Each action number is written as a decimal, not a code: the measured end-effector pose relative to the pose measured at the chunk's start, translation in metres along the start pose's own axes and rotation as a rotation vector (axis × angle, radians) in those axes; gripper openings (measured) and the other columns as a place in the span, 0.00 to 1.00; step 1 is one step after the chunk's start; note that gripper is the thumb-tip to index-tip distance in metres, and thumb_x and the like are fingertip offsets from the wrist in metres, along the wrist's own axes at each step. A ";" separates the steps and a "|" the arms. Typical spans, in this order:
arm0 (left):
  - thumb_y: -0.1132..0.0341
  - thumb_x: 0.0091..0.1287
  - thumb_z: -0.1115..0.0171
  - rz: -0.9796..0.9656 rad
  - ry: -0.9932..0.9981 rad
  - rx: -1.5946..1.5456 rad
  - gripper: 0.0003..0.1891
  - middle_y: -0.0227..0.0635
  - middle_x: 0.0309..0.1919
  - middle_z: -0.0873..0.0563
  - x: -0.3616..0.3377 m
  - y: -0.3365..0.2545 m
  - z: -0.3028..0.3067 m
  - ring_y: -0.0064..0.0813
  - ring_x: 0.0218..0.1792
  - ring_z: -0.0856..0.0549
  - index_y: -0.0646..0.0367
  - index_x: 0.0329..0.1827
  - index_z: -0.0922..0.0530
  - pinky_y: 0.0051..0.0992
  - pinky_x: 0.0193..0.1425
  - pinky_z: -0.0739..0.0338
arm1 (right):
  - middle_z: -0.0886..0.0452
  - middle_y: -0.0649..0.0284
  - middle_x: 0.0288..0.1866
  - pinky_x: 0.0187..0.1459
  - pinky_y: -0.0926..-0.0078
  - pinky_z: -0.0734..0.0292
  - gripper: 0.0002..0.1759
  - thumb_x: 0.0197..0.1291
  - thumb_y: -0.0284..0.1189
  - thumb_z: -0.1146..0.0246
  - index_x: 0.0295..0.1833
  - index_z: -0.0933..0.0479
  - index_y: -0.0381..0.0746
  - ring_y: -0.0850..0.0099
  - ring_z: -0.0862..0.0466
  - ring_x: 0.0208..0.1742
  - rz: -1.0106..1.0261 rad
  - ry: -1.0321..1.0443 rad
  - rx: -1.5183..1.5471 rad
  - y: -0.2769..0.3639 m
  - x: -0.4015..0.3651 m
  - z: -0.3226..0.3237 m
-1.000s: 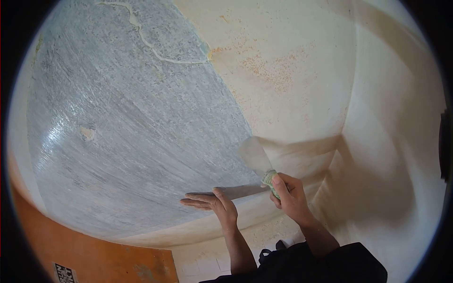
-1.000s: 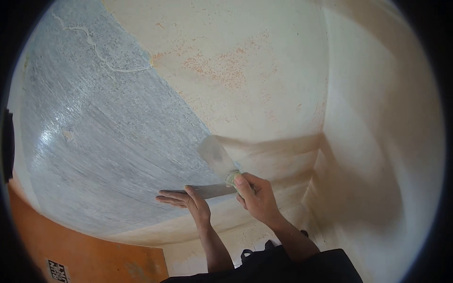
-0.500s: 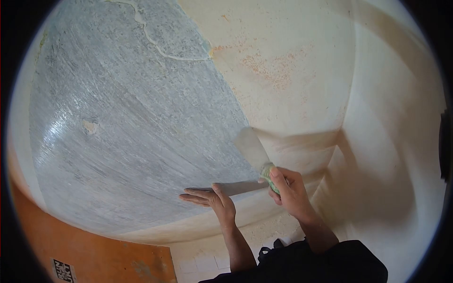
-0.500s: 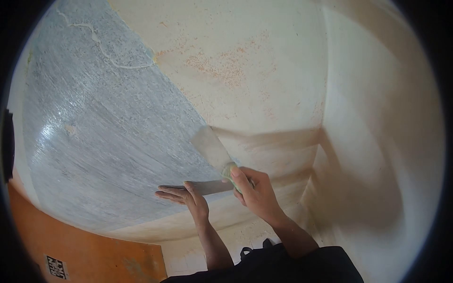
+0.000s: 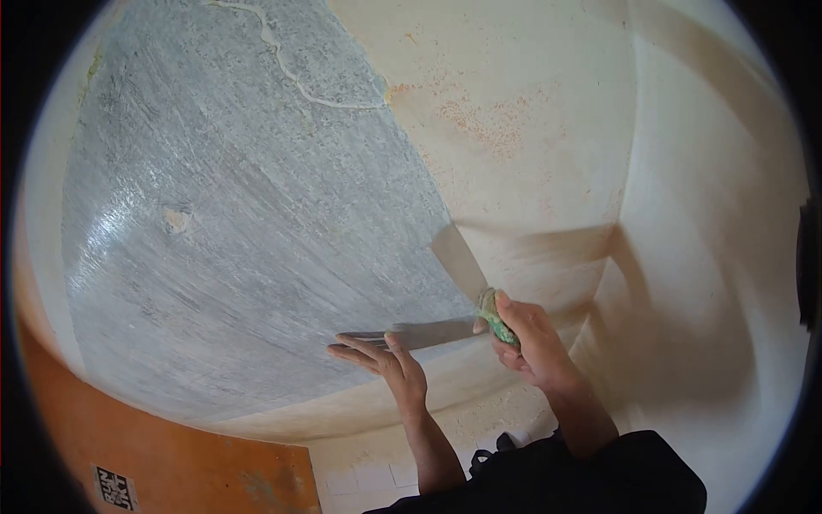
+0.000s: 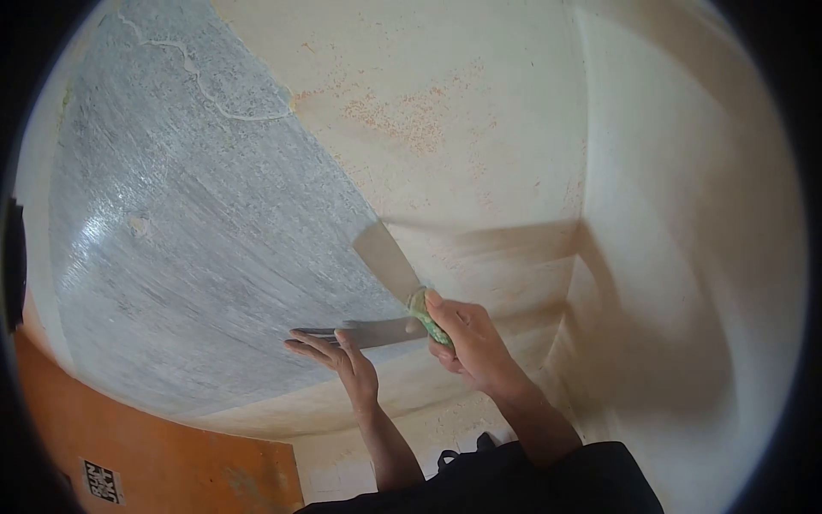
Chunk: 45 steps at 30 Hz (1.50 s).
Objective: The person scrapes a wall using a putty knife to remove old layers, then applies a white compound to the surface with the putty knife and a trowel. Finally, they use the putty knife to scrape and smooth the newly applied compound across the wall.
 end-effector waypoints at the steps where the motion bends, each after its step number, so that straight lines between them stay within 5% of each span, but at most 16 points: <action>1: 0.44 0.79 0.64 0.001 -0.004 -0.008 0.41 0.58 0.77 0.80 0.001 -0.001 -0.001 0.56 0.78 0.77 0.58 0.80 0.72 0.56 0.79 0.71 | 0.38 0.75 0.16 0.13 0.87 0.52 0.29 0.76 0.50 0.50 0.41 0.22 0.32 0.88 0.42 0.14 -0.014 -0.016 0.022 -0.005 -0.001 0.002; 12: 0.45 0.80 0.64 0.036 0.070 -0.048 0.40 0.55 0.77 0.79 -0.003 -0.005 0.010 0.55 0.78 0.78 0.59 0.81 0.71 0.57 0.78 0.71 | 0.38 0.75 0.14 0.12 0.85 0.49 0.29 0.77 0.50 0.53 0.39 0.24 0.33 0.87 0.44 0.10 -0.053 -0.002 0.039 -0.022 -0.005 0.017; 15: 0.46 0.80 0.64 0.025 0.077 -0.040 0.40 0.55 0.77 0.79 -0.003 -0.005 0.011 0.55 0.78 0.78 0.60 0.80 0.71 0.57 0.78 0.72 | 0.35 0.73 0.16 0.15 0.84 0.43 0.22 0.77 0.43 0.50 0.40 0.25 0.35 0.86 0.38 0.13 0.195 -0.106 -0.320 -0.029 -0.008 0.022; 17: 0.47 0.80 0.64 0.023 0.080 -0.025 0.40 0.56 0.77 0.80 -0.002 -0.002 0.009 0.56 0.77 0.79 0.60 0.80 0.72 0.57 0.78 0.72 | 0.26 0.65 0.22 0.26 0.81 0.34 0.13 0.73 0.33 0.42 0.47 0.24 0.32 0.80 0.29 0.21 0.496 -0.229 -0.635 -0.039 -0.009 0.036; 20: 0.47 0.80 0.63 0.026 0.068 -0.006 0.40 0.57 0.77 0.80 -0.002 0.002 0.005 0.57 0.77 0.79 0.61 0.80 0.72 0.57 0.78 0.72 | 0.21 0.59 0.30 0.33 0.78 0.28 0.12 0.71 0.26 0.42 0.54 0.25 0.29 0.74 0.24 0.28 0.756 -0.343 -0.793 -0.043 -0.004 0.031; 27: 0.46 0.79 0.60 -0.030 0.019 0.039 0.43 0.60 0.75 0.81 0.001 0.009 -0.002 0.60 0.76 0.80 0.63 0.79 0.74 0.60 0.77 0.73 | 0.19 0.53 0.34 0.37 0.74 0.24 0.15 0.71 0.27 0.43 0.57 0.26 0.29 0.71 0.20 0.32 0.631 -0.381 -0.866 -0.055 0.003 0.034; 45: 0.46 0.79 0.59 0.032 0.079 0.019 0.45 0.63 0.74 0.83 0.001 0.006 0.000 0.61 0.76 0.81 0.65 0.78 0.75 0.60 0.76 0.76 | 0.21 0.53 0.28 0.29 0.74 0.26 0.10 0.69 0.23 0.40 0.53 0.25 0.31 0.72 0.21 0.25 0.857 -0.572 -0.940 -0.052 0.011 0.000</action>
Point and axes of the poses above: each hand's wrist, its own x-axis towards the middle knuckle, its own z-axis out of the back of the hand, y = z × x, the point moved 2 cm from there along x, towards the middle knuckle
